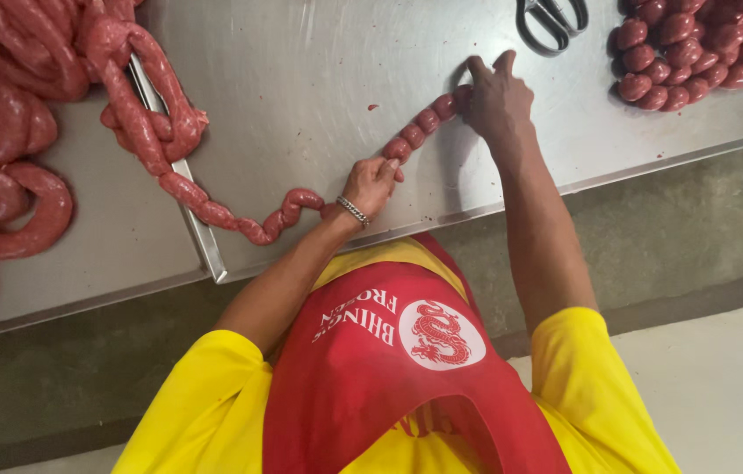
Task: The person portions a long strand of sausage casing by twisting it into small, uniform segments, then cuts the finished links using scissors.
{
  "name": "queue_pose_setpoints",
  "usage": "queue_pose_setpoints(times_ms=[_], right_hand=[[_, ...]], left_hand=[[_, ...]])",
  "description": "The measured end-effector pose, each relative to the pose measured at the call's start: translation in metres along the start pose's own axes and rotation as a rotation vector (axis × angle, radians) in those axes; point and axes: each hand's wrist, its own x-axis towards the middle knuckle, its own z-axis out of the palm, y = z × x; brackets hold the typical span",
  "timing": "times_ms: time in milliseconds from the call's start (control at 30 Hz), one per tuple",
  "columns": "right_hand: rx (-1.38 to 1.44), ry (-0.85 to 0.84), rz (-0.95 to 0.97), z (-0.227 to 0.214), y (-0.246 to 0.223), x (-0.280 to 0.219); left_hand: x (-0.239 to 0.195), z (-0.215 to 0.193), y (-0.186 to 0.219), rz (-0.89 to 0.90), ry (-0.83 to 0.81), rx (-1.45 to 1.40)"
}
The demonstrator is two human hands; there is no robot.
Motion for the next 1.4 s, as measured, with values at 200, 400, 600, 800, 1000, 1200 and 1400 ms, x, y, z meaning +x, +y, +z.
queue_pose_setpoints(times_ms=[200,400,600,800,1000,1200,1400], right_hand=[[0.196,-0.082,-0.546,0.015,-0.078,-0.115],[0.985,-0.049,-0.321,0.033,0.039,-0.194],[2.080,0.275,0.118,0.045,0.159,-0.252],[1.353,-0.272,-0.063,0.087,0.195,-0.302],[0.885,-0.353,0.563,0.178,0.198,-0.282],[1.091,0.090,0.541,0.077,0.259,-0.250],[0.133,0.138,0.004,0.028,0.176,-0.034]], left_hand=[[0.014,-0.003,0.002,-0.129,-0.088,-0.229],[0.014,-0.021,0.012,-0.137,-0.300,-0.584],[0.036,-0.010,-0.016,-0.341,-0.298,-0.943],[0.032,-0.011,-0.014,-0.247,-0.250,-0.672],[0.043,-0.007,-0.005,-0.254,-0.210,-0.744],[0.022,-0.010,0.003,-0.113,-0.357,-0.775],[0.011,-0.007,0.012,0.025,-0.362,-0.461]])
